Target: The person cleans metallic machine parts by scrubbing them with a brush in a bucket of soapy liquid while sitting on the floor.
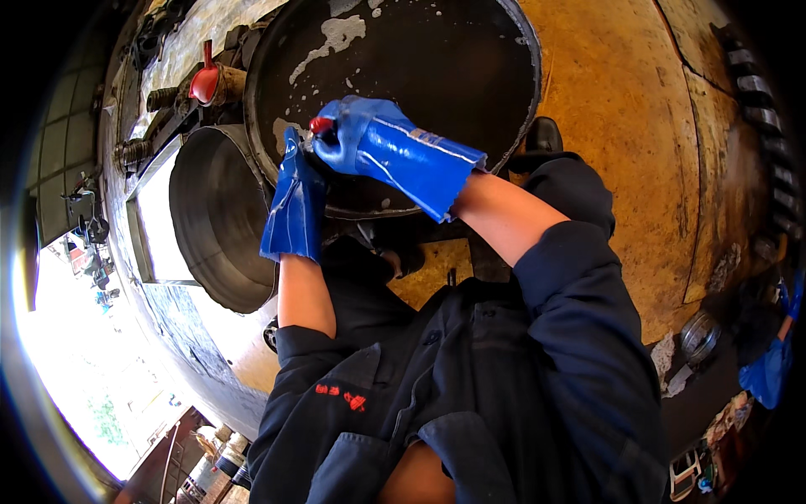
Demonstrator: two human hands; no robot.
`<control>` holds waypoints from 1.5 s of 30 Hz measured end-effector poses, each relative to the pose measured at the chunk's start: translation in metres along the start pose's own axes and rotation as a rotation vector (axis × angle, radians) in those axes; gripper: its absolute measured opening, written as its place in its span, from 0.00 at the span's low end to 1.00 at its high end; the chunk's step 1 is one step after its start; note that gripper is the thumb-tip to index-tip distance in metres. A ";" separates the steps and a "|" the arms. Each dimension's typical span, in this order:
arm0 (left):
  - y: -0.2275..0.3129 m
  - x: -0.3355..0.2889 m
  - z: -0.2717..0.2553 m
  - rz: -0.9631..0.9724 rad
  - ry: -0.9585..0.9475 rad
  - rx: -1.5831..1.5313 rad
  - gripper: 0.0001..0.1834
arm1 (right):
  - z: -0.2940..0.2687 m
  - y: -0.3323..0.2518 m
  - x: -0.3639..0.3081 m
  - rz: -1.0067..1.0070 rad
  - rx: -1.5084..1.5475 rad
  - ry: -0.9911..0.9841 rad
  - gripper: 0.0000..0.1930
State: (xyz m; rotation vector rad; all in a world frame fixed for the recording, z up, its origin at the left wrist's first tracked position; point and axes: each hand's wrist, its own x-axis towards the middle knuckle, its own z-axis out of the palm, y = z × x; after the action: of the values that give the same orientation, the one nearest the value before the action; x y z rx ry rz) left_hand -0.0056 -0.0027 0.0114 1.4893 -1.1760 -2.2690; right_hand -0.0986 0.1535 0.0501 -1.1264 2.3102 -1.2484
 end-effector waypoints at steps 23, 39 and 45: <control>-0.019 0.029 0.000 0.016 -0.093 -0.013 0.37 | 0.048 0.133 0.025 0.030 0.998 -0.014 0.10; -0.025 0.034 -0.021 0.142 -0.103 0.112 0.23 | 0.037 0.136 0.034 0.548 0.383 -0.015 0.10; -0.028 0.043 -0.030 0.220 -0.094 0.177 0.22 | 0.062 0.110 0.054 0.608 0.910 -0.099 0.12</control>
State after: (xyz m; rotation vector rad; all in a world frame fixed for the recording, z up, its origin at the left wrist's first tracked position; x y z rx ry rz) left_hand 0.0063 -0.0227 -0.0438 1.2470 -1.5208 -2.1545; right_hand -0.1538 0.1123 -0.0686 -0.1499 1.4854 -1.6196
